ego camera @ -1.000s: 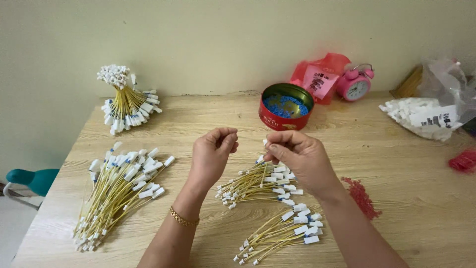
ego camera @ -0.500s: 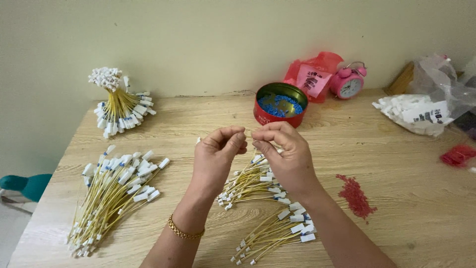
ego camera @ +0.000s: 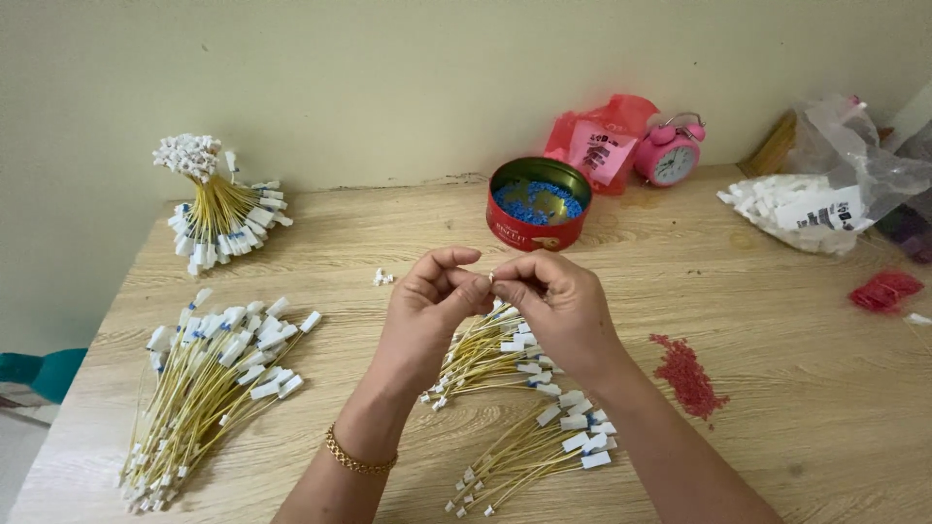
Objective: Manually attach plastic components to electronic wire cables at a workstation.
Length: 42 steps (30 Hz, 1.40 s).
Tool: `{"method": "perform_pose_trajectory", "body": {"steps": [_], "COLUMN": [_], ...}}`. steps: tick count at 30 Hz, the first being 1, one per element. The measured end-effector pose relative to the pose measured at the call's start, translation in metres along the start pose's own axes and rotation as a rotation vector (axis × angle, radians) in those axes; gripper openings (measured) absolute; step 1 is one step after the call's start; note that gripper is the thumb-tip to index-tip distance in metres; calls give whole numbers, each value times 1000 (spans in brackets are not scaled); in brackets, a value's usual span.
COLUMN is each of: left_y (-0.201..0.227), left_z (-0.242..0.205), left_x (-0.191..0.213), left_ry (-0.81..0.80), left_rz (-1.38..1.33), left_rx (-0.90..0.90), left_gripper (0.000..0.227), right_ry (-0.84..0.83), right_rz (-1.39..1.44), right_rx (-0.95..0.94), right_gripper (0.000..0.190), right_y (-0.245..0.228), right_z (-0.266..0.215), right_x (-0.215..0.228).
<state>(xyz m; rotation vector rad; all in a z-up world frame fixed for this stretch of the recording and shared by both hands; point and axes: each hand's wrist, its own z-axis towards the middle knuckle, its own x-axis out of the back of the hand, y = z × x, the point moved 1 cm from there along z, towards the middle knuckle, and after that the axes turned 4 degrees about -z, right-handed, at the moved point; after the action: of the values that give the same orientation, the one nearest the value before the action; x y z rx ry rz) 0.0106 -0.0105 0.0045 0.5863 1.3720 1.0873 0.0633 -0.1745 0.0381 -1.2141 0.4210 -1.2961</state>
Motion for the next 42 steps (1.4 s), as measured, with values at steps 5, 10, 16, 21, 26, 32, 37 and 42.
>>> {"method": "perform_pose_trajectory", "body": {"steps": [5,10,16,21,26,32,37,42], "left_y": [-1,12,5,12,39,18,-1,-7], "left_z": [0,-1,-1,-6,-6,-3,0,5], "left_x": [4,1,4,2,5,27,29,37], "left_ry": [-27,-34,-107,-141,-192,-328,-358,-346], "left_rz": [-41,-69,-3,201,444,1348,1584,1544], "left_rx": [27,78,50,-16,69,311,476,468], "left_gripper": [29,33,33,32,37,42,31,27], "right_ry": [17,-189,-161,-124,-167,-377,-520,-223], "right_rz": [-51,179,176,92,-222,-488,-388,-502], "right_rx": [207,43,-136,-81,-53,-26,82,-408], "right_gripper": [10,12,14,10,13,15,18,20], "right_y": [5,14,14,16,-20,7,27,51], "right_z": [0,5,0,-2,-13,-68,-97,-59], "right_x": [0,9,12,9,15,-3,9,86]}}
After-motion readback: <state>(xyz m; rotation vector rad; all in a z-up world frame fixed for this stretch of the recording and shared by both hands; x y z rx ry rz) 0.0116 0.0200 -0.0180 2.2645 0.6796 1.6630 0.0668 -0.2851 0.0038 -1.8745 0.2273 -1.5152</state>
